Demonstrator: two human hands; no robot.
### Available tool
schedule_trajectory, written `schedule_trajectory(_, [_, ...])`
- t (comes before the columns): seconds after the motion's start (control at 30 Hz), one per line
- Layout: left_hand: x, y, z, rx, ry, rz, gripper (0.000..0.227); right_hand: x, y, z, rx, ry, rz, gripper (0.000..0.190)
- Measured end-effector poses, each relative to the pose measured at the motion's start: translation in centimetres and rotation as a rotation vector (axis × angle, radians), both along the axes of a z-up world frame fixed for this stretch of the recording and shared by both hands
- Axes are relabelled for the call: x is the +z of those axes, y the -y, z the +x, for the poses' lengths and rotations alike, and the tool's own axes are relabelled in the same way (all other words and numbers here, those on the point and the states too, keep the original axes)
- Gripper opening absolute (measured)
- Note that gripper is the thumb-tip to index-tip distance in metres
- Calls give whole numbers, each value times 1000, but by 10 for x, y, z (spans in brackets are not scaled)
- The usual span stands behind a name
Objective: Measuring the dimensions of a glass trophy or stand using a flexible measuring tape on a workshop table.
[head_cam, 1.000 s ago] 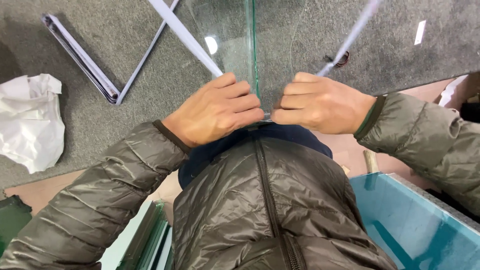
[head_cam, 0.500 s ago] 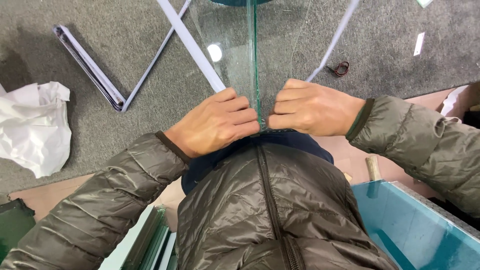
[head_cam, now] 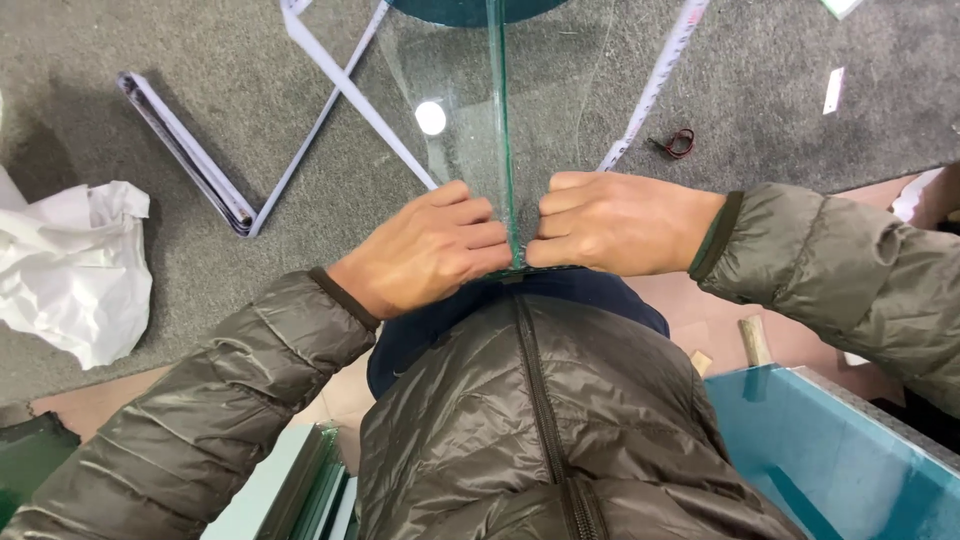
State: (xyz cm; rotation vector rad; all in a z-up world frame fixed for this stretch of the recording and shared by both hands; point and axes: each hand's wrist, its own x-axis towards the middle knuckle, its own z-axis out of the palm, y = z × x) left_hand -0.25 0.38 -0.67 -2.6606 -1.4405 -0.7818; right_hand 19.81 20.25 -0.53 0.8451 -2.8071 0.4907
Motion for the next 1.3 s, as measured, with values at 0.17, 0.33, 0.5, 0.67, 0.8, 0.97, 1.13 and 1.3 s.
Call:
schedule_trajectory(0.17, [0,-7,1,-12,-10,22,44,-10,-7,2,18,78,-121,31])
schedule_trajectory(0.33, [-8,-3,-1,-6,-6,1,44,3,-1,-10,35,51,-8,27])
schedule_trajectory(0.5, [-7,-10,0,-13,-53,12,43,-8,-6,-1,27,102,-90,28])
schedule_trajectory(0.67, [-4,-6,3,2,-80,33,43,-16,-9,-5,35,69,-186,23])
schedule_trajectory(0.8, [-12,-7,-3,0,-27,-21,40,6,0,-9,43,59,-76,30])
schedule_trajectory(0.97, [-19,-14,-6,-35,-61,-44,38,2,-1,-5,24,75,-154,36])
schedule_trajectory(1.13, [-8,-12,-2,-29,-134,-46,34,-18,-7,-5,23,93,-223,29])
schedule_trajectory(1.3, [-12,-12,-7,-31,-92,-152,26,1,1,-9,55,77,-160,36])
